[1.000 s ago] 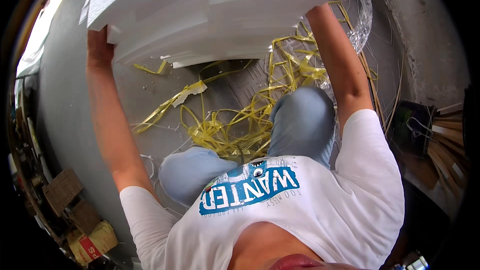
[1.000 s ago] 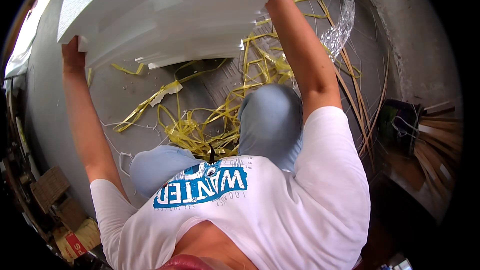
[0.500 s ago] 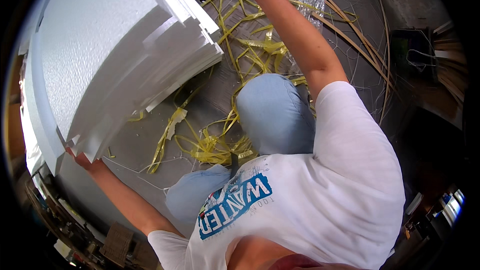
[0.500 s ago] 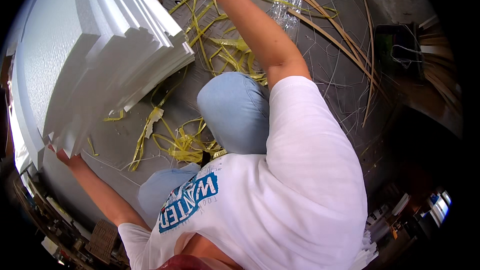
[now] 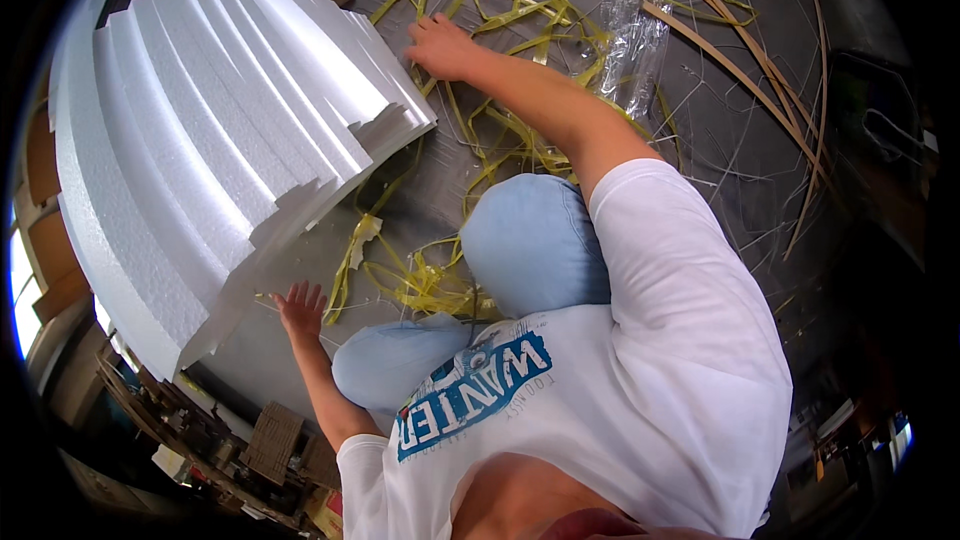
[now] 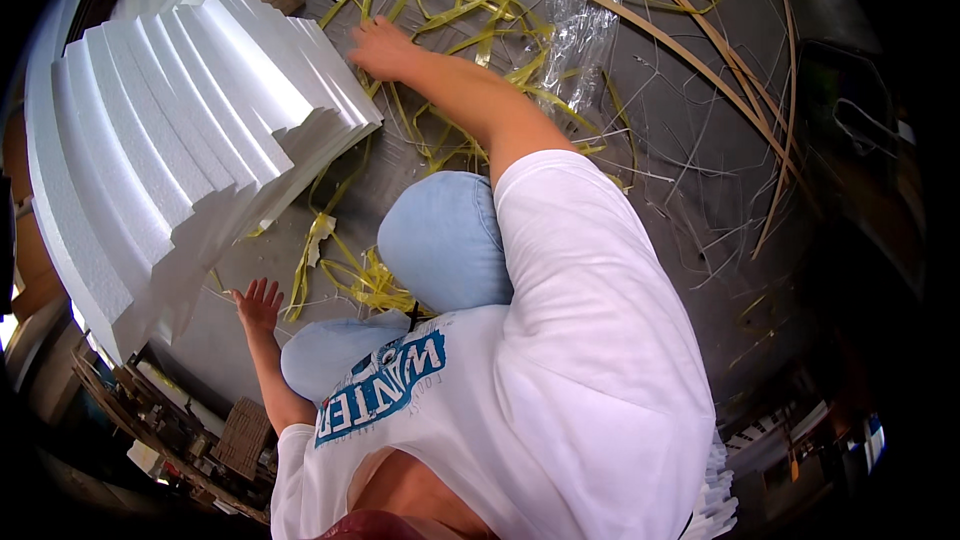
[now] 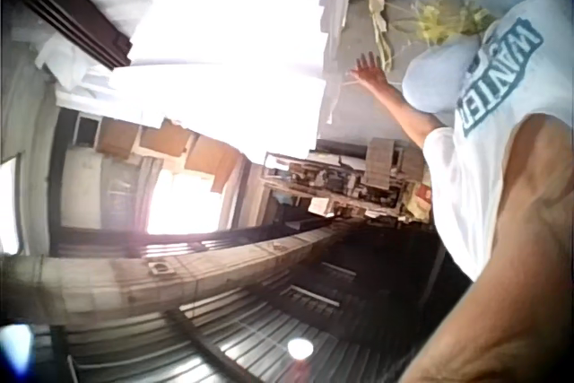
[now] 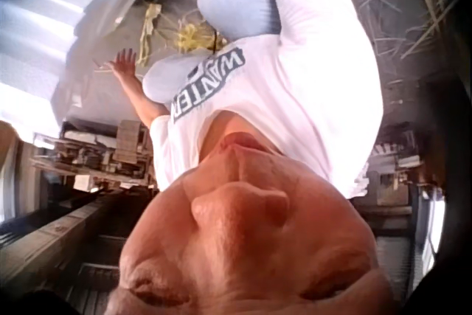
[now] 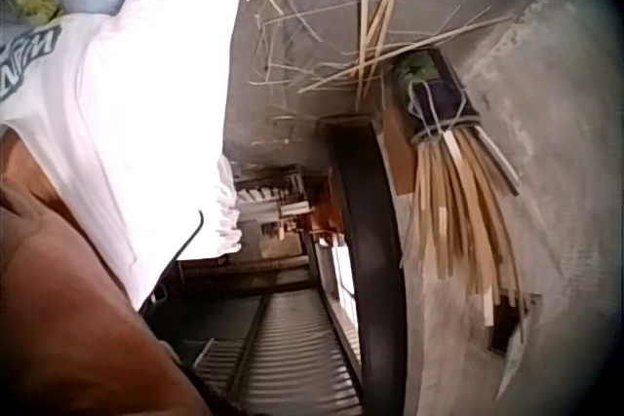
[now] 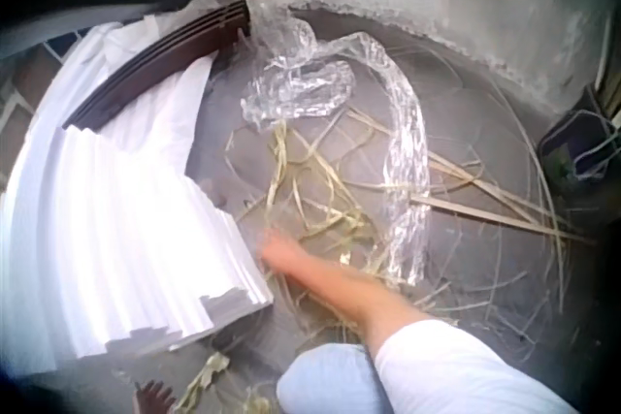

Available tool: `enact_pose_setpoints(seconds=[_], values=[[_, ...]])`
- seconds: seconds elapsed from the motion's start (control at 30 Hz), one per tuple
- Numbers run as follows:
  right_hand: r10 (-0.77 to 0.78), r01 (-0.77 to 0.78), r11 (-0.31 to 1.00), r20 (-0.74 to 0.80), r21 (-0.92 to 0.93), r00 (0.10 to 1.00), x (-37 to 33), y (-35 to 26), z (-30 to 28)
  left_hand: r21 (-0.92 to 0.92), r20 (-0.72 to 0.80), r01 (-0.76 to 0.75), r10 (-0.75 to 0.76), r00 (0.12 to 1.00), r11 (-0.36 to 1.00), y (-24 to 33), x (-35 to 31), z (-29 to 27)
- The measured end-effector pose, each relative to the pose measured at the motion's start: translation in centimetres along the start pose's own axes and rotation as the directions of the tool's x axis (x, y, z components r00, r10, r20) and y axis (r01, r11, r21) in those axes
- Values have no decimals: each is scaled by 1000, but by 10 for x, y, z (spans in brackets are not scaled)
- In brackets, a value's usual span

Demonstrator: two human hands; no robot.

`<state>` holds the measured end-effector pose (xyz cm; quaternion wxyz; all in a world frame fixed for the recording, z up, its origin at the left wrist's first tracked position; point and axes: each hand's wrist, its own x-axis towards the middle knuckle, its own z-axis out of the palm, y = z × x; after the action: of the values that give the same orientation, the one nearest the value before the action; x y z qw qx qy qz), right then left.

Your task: The person gathers and stacks white foam sheets, then secures them with yellow straps. They handle the sheets by hand, aligning them and wrapping the straps around the bundles to hold them together.

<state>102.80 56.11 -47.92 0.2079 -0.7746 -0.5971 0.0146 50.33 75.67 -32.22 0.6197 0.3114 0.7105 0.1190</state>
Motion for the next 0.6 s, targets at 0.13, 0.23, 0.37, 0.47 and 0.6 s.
enact_pose_setpoints(seconds=[0.13, 0.23, 0.37, 0.47, 0.6], values=[[-188, 196, 977, 89, -89, 978, 23, 3, 0, 325, -53, 25, -8, 999, 945, 3, 5, 18], [-167, 193, 974, 204, -119, 965, -4, 19, -5, 712, 77, -48, -11, 997, 700, 5, 5, 57], [-155, 313, 930, 567, -193, 809, -97, 45, -59, 903, 428, -430, 75, 901, 13, -23, 16, 92], [-38, 242, 963, 828, -119, 560, -180, 62, -120, 714, 694, -635, 181, 696, -295, -47, 24, 111], [63, -187, 982, 921, 10, 384, -169, 73, -178, 745, 658, -558, 263, 706, -366, -65, 46, 153]])
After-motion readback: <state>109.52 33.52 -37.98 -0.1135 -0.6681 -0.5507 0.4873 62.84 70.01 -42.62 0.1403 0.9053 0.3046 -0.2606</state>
